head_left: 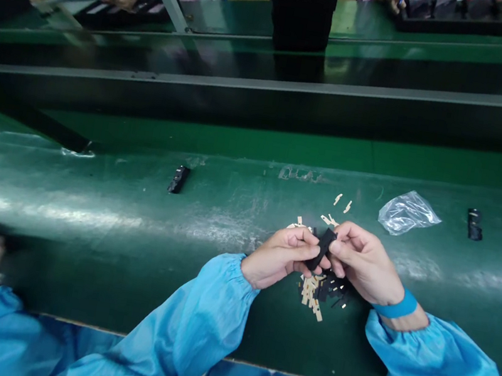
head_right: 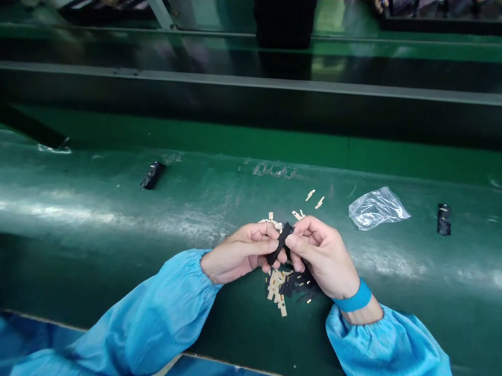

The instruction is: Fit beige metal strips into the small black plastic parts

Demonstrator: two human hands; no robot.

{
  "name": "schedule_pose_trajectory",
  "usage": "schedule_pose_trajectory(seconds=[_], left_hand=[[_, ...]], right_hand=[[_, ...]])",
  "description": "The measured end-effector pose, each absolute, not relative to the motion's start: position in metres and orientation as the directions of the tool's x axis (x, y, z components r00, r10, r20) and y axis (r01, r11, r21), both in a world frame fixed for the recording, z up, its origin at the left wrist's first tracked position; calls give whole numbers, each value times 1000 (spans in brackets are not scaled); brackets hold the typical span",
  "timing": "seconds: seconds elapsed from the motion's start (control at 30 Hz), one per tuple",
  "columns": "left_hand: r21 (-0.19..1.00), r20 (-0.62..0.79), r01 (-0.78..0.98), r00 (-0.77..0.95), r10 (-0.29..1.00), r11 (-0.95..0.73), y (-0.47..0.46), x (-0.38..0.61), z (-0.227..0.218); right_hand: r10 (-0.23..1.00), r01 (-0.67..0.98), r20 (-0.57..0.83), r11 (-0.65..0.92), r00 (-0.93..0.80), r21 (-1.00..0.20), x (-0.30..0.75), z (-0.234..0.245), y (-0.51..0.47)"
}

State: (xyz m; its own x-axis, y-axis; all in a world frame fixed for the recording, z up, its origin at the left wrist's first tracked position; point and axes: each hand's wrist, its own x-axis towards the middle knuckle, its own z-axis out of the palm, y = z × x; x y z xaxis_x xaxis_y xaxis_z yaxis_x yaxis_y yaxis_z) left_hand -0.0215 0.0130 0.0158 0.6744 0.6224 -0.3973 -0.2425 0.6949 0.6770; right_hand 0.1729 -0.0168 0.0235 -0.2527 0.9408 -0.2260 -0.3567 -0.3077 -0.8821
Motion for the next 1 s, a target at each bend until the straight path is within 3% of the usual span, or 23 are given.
schedule_pose_trajectory(seconds=[0.37, 0.6, 0.8, 1.0], left_hand=[[666, -403, -305, 621, 672, 681, 14, -19, 20], [676, -411, -293, 613, 675, 677, 15, -20, 19], [747, -415, -261, 534, 736, 611, 18, -20, 23], [755, -441, -215, 531, 723, 619, 17, -19, 22]], right_hand=[[973, -217, -182, -210, -142, -953, 170, 20, -20], [952, -262, -199, -259, -234, -930, 173, 18, -16], [990, -120, -116, -125, -78, -985, 190, 16, -10], [991, -65, -116, -120, -60, -991, 191, 19, -10]])
